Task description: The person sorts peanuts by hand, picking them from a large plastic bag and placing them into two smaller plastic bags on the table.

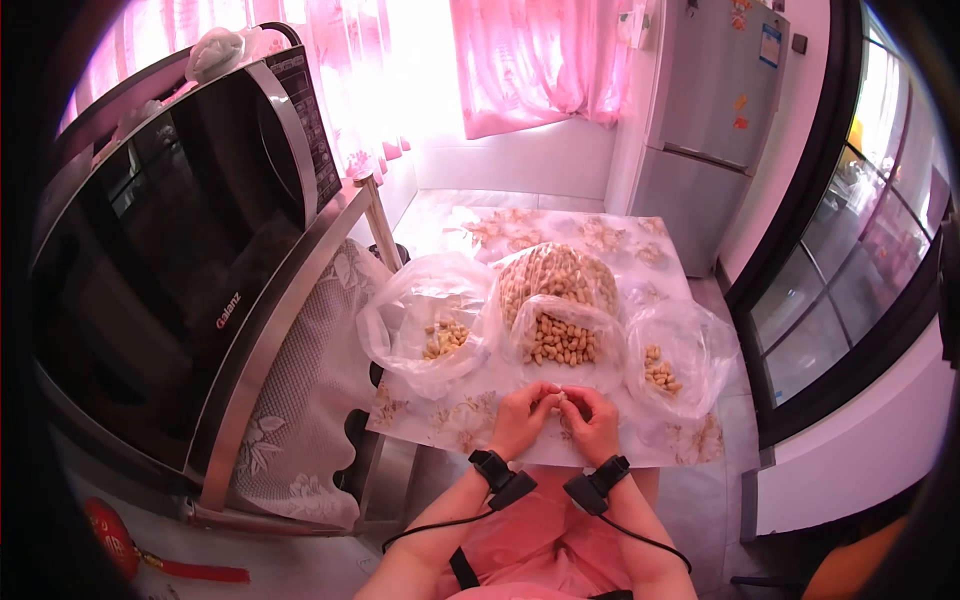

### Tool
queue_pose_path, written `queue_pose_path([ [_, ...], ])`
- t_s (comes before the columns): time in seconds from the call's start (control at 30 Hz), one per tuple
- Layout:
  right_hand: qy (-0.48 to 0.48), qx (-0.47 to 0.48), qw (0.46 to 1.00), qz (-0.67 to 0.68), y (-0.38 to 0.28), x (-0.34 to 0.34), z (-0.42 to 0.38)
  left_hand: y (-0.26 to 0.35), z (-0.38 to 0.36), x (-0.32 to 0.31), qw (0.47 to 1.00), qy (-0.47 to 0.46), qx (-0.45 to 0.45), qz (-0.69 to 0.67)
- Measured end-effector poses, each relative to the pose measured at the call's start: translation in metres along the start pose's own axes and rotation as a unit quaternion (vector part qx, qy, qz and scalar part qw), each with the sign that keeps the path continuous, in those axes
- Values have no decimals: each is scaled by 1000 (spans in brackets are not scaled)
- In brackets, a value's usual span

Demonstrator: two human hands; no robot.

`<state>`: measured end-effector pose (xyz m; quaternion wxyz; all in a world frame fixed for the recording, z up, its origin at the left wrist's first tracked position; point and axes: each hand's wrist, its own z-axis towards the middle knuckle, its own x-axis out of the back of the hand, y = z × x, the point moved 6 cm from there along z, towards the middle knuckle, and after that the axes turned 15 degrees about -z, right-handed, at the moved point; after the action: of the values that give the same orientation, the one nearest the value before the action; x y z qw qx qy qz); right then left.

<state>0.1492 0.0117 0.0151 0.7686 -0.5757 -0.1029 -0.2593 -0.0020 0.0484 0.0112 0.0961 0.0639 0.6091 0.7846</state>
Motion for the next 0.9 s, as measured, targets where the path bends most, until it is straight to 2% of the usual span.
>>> queue_pose_path([
  [0.2,-3,14,1000,-23,-9,3,0,4,0,-2,999,-20,-35,14],
  [0.53,9,37,998,-50,-15,3,1,3,1,3,1000,11,-11,-5],
  [0.6,8,50,997,-61,-17,4,1,7,2,5,998,7,-67,0],
  [0.9,8,52,996,-70,-18,3,2,7,1,2,999,-14,-35,-8],
])
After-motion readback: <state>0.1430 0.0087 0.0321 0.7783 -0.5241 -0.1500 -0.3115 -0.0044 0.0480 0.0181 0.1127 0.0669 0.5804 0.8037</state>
